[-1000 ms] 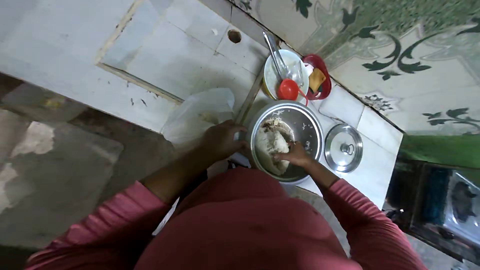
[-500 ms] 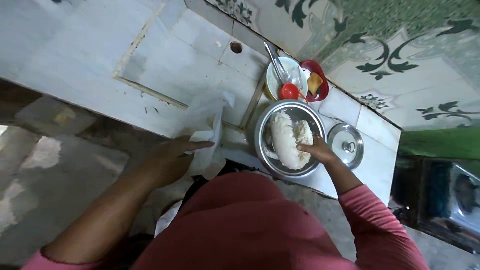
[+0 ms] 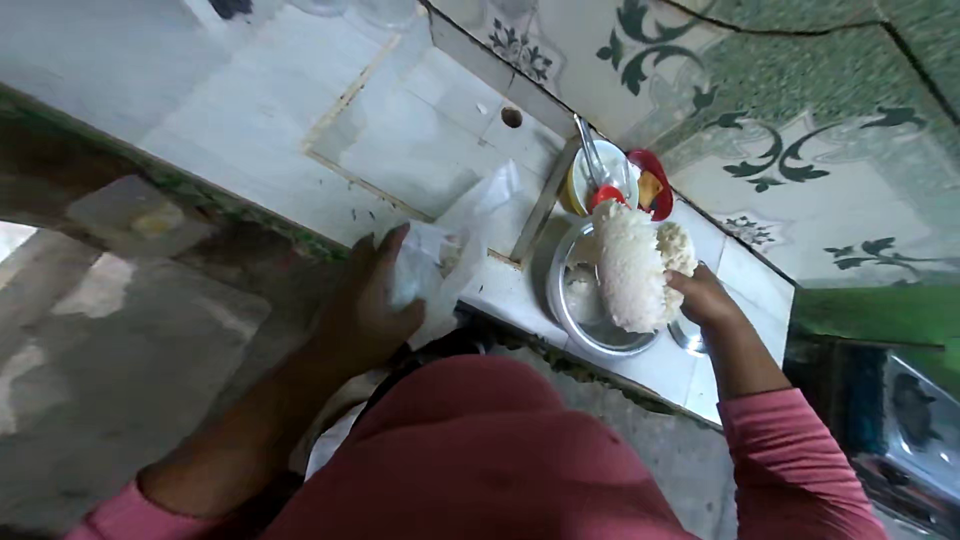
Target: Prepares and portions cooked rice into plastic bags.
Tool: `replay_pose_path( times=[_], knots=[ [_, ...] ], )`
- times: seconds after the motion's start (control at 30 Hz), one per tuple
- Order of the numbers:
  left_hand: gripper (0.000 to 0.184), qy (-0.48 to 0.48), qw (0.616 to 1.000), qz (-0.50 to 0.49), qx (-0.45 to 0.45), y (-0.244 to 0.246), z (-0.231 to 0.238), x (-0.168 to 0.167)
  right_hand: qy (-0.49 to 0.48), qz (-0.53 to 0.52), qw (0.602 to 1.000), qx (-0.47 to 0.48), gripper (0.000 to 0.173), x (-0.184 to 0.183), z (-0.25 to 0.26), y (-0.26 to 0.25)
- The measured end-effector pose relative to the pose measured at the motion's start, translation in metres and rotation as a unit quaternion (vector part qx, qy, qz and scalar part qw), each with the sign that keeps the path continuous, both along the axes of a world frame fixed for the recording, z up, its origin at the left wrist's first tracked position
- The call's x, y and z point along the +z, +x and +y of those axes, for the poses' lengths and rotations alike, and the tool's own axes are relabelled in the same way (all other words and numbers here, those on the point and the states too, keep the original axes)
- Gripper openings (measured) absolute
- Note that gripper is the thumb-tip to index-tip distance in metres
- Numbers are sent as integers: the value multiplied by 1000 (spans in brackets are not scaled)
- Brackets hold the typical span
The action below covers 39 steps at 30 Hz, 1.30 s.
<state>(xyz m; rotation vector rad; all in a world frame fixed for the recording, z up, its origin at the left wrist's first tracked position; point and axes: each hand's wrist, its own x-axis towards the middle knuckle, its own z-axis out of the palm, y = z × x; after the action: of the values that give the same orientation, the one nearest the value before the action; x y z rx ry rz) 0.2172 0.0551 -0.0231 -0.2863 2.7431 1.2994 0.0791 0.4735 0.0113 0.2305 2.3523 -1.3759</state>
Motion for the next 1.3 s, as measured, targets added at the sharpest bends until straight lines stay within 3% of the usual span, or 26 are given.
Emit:
replay_pose_path(
  times=[0.13, 0.27, 0.47, 0.57, 0.73, 0.87, 1.13, 1.3],
  knots=[
    [92, -14, 1000, 6, -9, -21, -21, 19, -25, 2, 999, -43, 42, -2, -6, 6],
    [94, 5, 998, 37, -48, -42, -23, 33, -7, 0, 997, -78, 39, -10, 5, 18],
    [97, -7, 984, -14, -178, -84, 0, 61, 11, 0, 995, -100, 47, -16, 44, 34],
    [99, 2, 971, -54, -232, -101, 15, 75, 16, -6, 994, -109, 60, -10, 57, 40],
    [102, -33, 947, -117, -299, -128, 34, 72, 23, -10, 998, -52, 57, 5, 54, 32],
    [102, -56, 937, -113, -324, -132, 43, 79, 11, -20, 997, 73, 43, 15, 22, 10],
    [99, -25, 943, -132, -304, -142, 25, 86, -68, -107, 958, 259, 40, 7, -96, -28],
    [95, -13, 945, -150, -291, -144, 8, 85, 12, -167, 940, 298, 55, -21, -159, -47]
  ],
)
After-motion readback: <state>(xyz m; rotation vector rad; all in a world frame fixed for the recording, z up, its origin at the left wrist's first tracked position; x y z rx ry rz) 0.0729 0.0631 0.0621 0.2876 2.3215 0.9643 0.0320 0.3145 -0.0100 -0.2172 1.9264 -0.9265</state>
